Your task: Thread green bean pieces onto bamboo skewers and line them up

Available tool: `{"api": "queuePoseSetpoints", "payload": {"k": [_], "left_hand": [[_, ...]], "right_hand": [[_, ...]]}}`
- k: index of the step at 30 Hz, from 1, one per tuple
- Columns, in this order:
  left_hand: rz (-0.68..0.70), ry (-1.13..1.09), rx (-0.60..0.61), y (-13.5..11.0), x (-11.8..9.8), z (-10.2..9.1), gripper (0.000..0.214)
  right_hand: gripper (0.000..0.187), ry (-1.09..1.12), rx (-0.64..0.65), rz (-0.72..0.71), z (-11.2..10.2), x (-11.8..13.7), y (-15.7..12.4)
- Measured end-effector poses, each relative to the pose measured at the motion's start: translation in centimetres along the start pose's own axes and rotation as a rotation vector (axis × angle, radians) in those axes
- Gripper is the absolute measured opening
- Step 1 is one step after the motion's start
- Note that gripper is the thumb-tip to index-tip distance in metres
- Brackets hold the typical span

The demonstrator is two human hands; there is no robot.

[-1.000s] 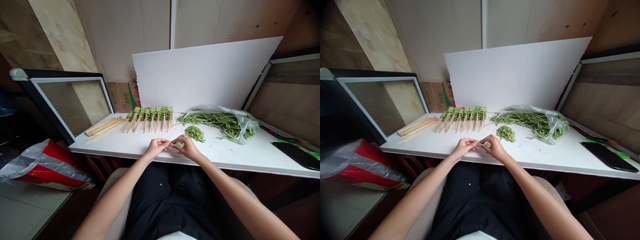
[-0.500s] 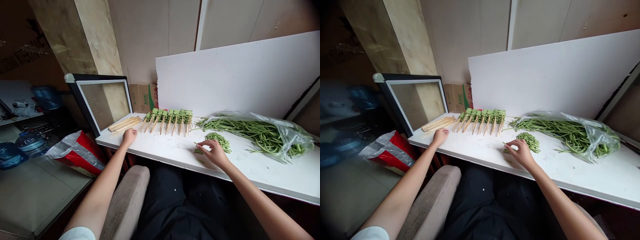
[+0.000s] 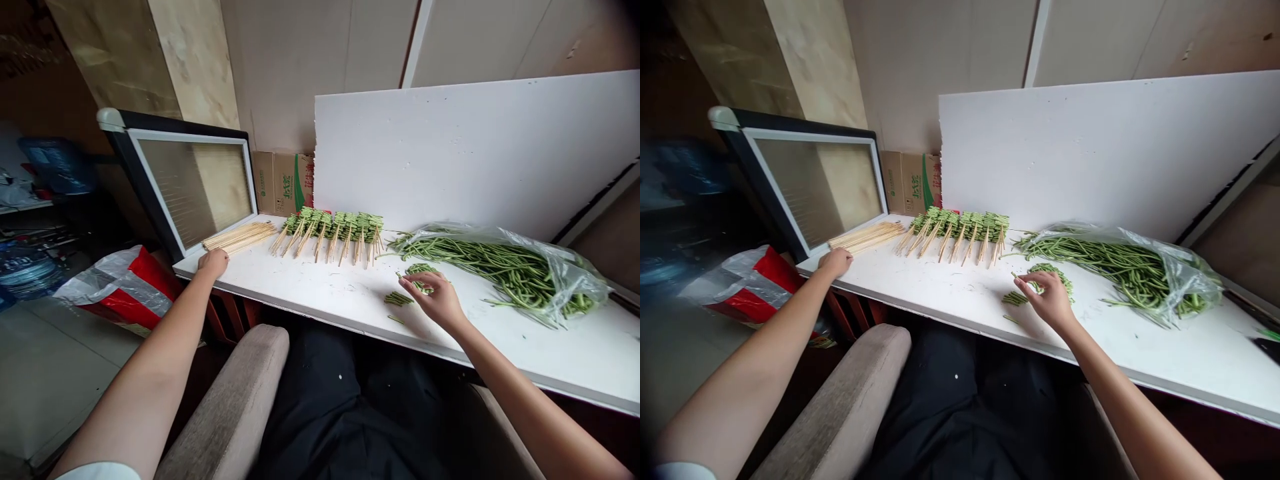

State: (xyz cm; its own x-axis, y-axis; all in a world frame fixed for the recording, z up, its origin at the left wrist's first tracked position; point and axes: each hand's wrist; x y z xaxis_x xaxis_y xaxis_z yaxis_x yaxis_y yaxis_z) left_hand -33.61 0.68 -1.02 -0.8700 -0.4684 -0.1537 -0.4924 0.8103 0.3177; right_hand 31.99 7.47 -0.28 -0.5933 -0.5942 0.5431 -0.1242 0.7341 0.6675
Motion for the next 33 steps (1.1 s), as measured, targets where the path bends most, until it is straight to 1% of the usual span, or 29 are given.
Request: {"api": "queuePoseSetpoints", "payload": {"k": [2, 5, 9, 11, 13, 14, 15, 16, 17, 18, 19, 20, 22, 23, 24, 25, 26, 27, 29, 31, 33], "left_hand": [[-0.026, 0.064, 0.016, 0.5, -0.2, 0.2, 0.028], [-0.007, 0.118, 0.044, 0.9, -0.7, 0.2, 0.028], [-0.019, 0.139, 0.067, 0.1, -0.8, 0.0, 0.025], [-0.054, 0.132, 0.058, -0.4, -0.7, -0.3, 0.028], [-0.085, 0.106, 0.010, -0.6, -1.2, -0.9, 0.034], [-0.099, 0.011, -0.080, -0.7, -1.9, -1.4, 0.034], [-0.093, -0.111, -0.168, -0.7, -3.0, -1.9, 0.032], [-0.069, -0.244, -0.247, -0.8, -4.7, -2.4, 0.030], [-0.029, -0.384, -0.309, -1.1, -6.8, -3.0, 0.029], [0.021, -0.529, -0.332, -1.6, -9.4, -3.6, 0.030], [0.068, -0.669, -0.321, -2.4, -12.2, -4.2, 0.033], [0.120, -0.813, -0.258, -3.5, -15.3, -4.7, 0.038], [0.218, -1.090, -0.026, -6.4, -21.3, -5.8, 0.048], [0.295, -1.188, 0.108, -8.1, -24.0, -6.3, 0.051], [0.368, -1.251, 0.225, -9.9, -26.3, -6.7, 0.050], [0.433, -1.292, 0.316, -11.6, -28.2, -7.0, 0.049], [0.503, -1.309, 0.402, -13.1, -29.7, -7.2, 0.047], [0.551, -1.309, 0.476, -14.4, -30.9, -7.2, 0.045], [0.591, -1.294, 0.532, -16.5, -32.0, -7.0, 0.044], [0.607, -1.273, 0.560, -17.7, -32.2, -6.5, 0.042], [0.611, -1.244, 0.610, -18.4, -31.9, -5.9, 0.042]], "right_hand": [[0.049, -0.004, -0.010, 0.006, -1.0, -0.3, 0.2], [0.051, -0.004, -0.039, 0.030, -2.5, -0.4, 0.4], [0.052, 0.028, -0.080, 0.045, -4.0, 0.1, 0.3], [0.050, 0.059, -0.105, 0.057, -4.5, 0.3, 0.4], [0.048, 0.122, -0.122, 0.101, -4.9, 0.5, 0.5], [0.046, 0.180, -0.124, 0.136, -5.0, 0.6, 0.7], [0.045, 0.254, -0.121, 0.176, -5.0, 0.7, 0.9], [0.044, 0.341, -0.114, 0.217, -4.9, 1.0, 1.2], [0.044, 0.437, -0.106, 0.258, -4.8, 1.3, 1.6], [0.044, 0.532, -0.096, 0.295, -4.7, 1.7, 1.9], [0.044, 0.620, -0.088, 0.330, -4.5, 2.2, 2.3], [0.044, 0.711, -0.077, 0.369, -4.4, 2.8, 2.6], [0.043, 0.890, -0.035, 0.442, -4.3, 3.9, 2.9], [0.041, 0.964, -0.013, 0.466, -4.4, 4.4, 3.0], [0.040, 1.024, 0.001, 0.488, -4.6, 4.7, 2.9], [0.038, 1.074, 0.007, 0.507, -4.8, 5.0, 2.8], [0.037, 1.114, 0.004, 0.523, -5.2, 5.1, 2.7], [0.036, 1.145, -0.005, 0.537, -5.6, 5.0, 2.5], [0.036, 1.187, -0.029, 0.550, -6.5, 4.7, 2.2], [0.036, 1.208, -0.055, 0.564, -7.2, 4.1, 2.1], [0.035, 1.210, -0.085, 0.587, -7.8, 3.5, 2.1]]}}
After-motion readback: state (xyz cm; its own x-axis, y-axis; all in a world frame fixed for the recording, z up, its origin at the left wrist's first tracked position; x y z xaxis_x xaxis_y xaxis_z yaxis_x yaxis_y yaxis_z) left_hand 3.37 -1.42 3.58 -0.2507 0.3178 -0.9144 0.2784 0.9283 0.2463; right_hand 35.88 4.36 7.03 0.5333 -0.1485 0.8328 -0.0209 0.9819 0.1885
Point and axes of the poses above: each hand's wrist, its own y-axis towards the middle knuckle, its own z-axis out of the palm, x = y × z, and after that the axes turned 8 degrees about -x, right-handed
